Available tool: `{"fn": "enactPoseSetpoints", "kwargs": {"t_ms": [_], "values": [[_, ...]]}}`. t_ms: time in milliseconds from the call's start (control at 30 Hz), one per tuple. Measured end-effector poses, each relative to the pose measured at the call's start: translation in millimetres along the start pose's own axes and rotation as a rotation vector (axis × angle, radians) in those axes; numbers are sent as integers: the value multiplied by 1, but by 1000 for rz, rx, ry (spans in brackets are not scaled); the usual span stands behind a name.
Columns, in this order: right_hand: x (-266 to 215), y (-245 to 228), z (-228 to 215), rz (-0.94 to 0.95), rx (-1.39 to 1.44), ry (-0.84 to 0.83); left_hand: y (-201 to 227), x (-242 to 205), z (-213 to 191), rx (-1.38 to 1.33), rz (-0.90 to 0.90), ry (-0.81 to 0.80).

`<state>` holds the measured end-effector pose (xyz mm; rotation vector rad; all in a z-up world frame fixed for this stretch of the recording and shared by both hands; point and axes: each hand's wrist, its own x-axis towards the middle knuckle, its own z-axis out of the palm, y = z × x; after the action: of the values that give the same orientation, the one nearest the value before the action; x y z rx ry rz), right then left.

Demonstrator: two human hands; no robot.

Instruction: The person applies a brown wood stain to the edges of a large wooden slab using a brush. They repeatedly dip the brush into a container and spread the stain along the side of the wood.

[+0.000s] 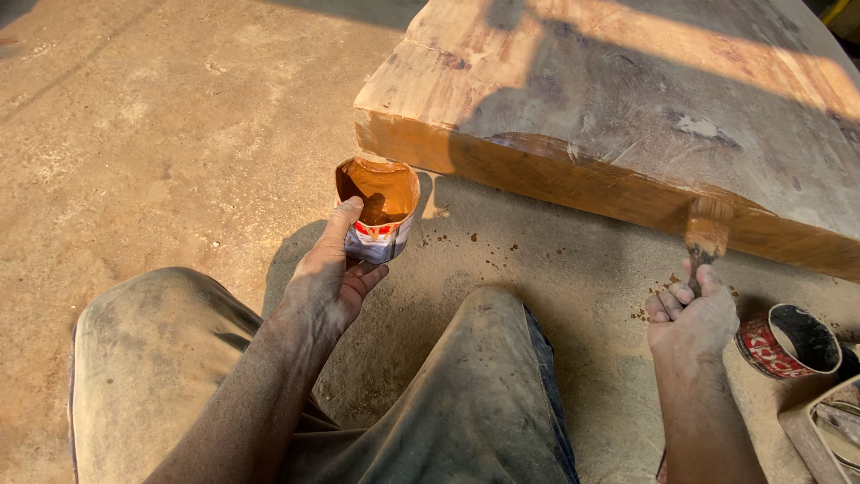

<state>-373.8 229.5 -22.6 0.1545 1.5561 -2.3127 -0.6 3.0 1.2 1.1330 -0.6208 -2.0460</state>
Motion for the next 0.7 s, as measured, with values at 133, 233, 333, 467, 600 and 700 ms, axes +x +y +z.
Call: {"fn": "enactPoseSetpoints", "kwargs": {"t_ms": [133,233,333,467,600,700], "values": [[14,5,-6,47,6,95,-4,-1,5,22,-24,6],[29,20,-7,15,-24,54,2,-2,0,30,-6,-1],[48,8,-25,-8,-120,336,-4,0,3,4,-20,10],[45,-11,-6,-186,-347,438,0,0,-3,-4,6,-29],[11,17,25,-573,-575,-186,-3,4,9,-11,-35,26],[2,45,18,-434,-855,-357,5,7,11,-30,-17,-3]]}}
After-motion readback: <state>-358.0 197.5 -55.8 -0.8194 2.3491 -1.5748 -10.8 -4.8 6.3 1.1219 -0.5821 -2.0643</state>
